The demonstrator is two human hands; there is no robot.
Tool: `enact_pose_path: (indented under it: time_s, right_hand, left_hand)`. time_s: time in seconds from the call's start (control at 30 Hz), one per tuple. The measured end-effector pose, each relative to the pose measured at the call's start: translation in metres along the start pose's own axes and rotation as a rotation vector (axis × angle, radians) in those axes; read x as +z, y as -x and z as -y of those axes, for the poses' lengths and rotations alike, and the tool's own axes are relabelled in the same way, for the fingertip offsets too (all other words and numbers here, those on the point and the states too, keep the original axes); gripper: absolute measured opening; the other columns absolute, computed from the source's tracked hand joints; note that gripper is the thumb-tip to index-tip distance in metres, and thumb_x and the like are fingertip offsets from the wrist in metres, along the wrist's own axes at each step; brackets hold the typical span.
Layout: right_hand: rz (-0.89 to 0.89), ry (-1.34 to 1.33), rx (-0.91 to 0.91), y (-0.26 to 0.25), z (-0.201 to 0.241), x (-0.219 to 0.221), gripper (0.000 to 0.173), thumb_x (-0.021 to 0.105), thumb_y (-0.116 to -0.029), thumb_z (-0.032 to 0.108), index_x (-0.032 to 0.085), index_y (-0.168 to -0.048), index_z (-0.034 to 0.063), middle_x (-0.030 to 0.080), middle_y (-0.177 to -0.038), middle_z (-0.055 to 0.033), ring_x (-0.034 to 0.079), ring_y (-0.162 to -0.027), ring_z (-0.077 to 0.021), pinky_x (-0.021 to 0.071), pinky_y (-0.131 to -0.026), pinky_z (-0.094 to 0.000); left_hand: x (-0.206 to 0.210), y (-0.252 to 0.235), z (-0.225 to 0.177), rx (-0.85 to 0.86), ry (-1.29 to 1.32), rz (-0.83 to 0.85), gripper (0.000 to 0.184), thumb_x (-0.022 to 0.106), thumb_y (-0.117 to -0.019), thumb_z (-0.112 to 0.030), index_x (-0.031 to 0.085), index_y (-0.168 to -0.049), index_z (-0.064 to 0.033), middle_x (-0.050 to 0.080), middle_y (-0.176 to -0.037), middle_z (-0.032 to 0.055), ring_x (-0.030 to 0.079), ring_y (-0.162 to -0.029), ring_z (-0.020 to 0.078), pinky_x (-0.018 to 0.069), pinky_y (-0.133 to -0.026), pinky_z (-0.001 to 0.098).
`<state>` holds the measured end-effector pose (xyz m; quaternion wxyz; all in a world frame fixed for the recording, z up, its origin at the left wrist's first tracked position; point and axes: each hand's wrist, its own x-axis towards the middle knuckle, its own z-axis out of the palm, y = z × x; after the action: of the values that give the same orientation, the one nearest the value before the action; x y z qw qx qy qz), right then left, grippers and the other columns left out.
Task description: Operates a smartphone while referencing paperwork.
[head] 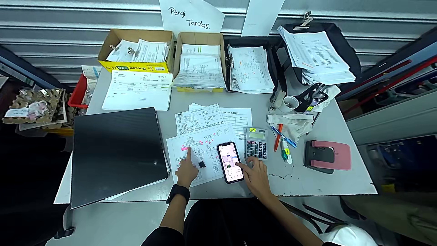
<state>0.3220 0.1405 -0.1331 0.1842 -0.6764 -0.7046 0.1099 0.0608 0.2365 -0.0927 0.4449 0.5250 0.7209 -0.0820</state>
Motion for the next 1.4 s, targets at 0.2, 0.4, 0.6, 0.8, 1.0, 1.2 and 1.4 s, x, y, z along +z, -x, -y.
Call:
enact_pose_path:
  time_s: [0.2,0.4,0.6,0.8,1.0,1.2,1.4]
  right_hand:
    - [-0.084,-0.035,0.021,0.001,0.001,-0.003,0.037,0.050,-0.0946,0.014,0.081,-0.113,0.0223,0.065,-0.113,-0.0228,0.061,-0.096,-0.0439,0.0452,-0.078,-0.0586]
    - [-0.086,-0.040,0.040,0.004,0.000,-0.003,0.036,0.050,-0.0941,0.013,0.081,-0.111,0.0206,0.064,-0.112,-0.0238,0.061,-0.094,-0.0441,0.0451,-0.077,-0.0583]
    - [-0.040,-0.120,-0.043,0.012,-0.004,-0.002,0.037,0.048,-0.0934,0.013,0.081,-0.107,0.0193,0.065,-0.110,-0.0198,0.061,-0.092,-0.0384,0.0484,-0.078,-0.0544]
    - [0.087,-0.059,0.008,0.004,0.005,0.001,0.037,0.051,-0.0969,0.011,0.078,-0.120,0.0209,0.064,-0.121,-0.0212,0.062,-0.099,-0.0419,0.0477,-0.082,-0.0567]
    - [0.155,-0.024,0.118,-0.024,0.015,0.004,0.040,0.054,-0.0988,0.008,0.072,-0.132,0.0226,0.059,-0.129,-0.0229,0.058,-0.111,-0.0444,0.0453,-0.088,-0.0594]
    - [0.153,-0.017,0.111,-0.026,0.016,0.004,0.044,0.054,-0.0985,0.007,0.069,-0.136,0.0247,0.058,-0.130,-0.0219,0.056,-0.113,-0.0433,0.0448,-0.089,-0.0581]
    - [-0.031,-0.073,-0.012,0.004,0.004,0.006,0.041,0.048,-0.0960,0.009,0.077,-0.123,0.0211,0.064,-0.116,-0.0220,0.062,-0.094,-0.0409,0.0486,-0.079,-0.0558]
  left_hand:
    - [0.000,0.000,0.000,-0.001,0.004,-0.001,0.092,0.060,-0.0972,-0.007,0.002,-0.166,-0.0272,0.043,-0.150,0.0294,0.057,-0.123,0.0489,0.0422,-0.099,0.0695]
    - [0.000,0.001,-0.001,0.000,-0.003,0.005,0.091,0.059,-0.0978,-0.008,0.001,-0.166,-0.0274,0.043,-0.151,0.0288,0.057,-0.124,0.0479,0.0422,-0.099,0.0687]
    - [-0.001,0.000,-0.001,-0.009,-0.004,0.014,0.091,0.059,-0.0976,-0.009,0.002,-0.166,-0.0286,0.046,-0.148,0.0288,0.057,-0.123,0.0475,0.0434,-0.099,0.0682]
    - [-0.002,0.001,-0.001,-0.010,-0.017,0.015,0.093,0.060,-0.0971,-0.008,0.001,-0.166,-0.0275,0.045,-0.148,0.0295,0.057,-0.123,0.0481,0.0435,-0.098,0.0686]
    - [0.000,0.000,0.001,-0.001,-0.015,0.009,0.091,0.060,-0.0977,-0.008,0.002,-0.166,-0.0266,0.044,-0.149,0.0301,0.057,-0.122,0.0492,0.0437,-0.097,0.0693]
    - [0.001,-0.001,0.002,0.005,-0.018,0.000,0.091,0.060,-0.0975,-0.008,0.003,-0.166,-0.0274,0.046,-0.148,0.0292,0.057,-0.122,0.0487,0.0446,-0.097,0.0680]
    - [0.001,-0.001,0.002,0.007,-0.012,0.000,0.092,0.061,-0.0971,-0.008,0.003,-0.166,-0.0278,0.046,-0.148,0.0292,0.057,-0.123,0.0489,0.0437,-0.097,0.0685]
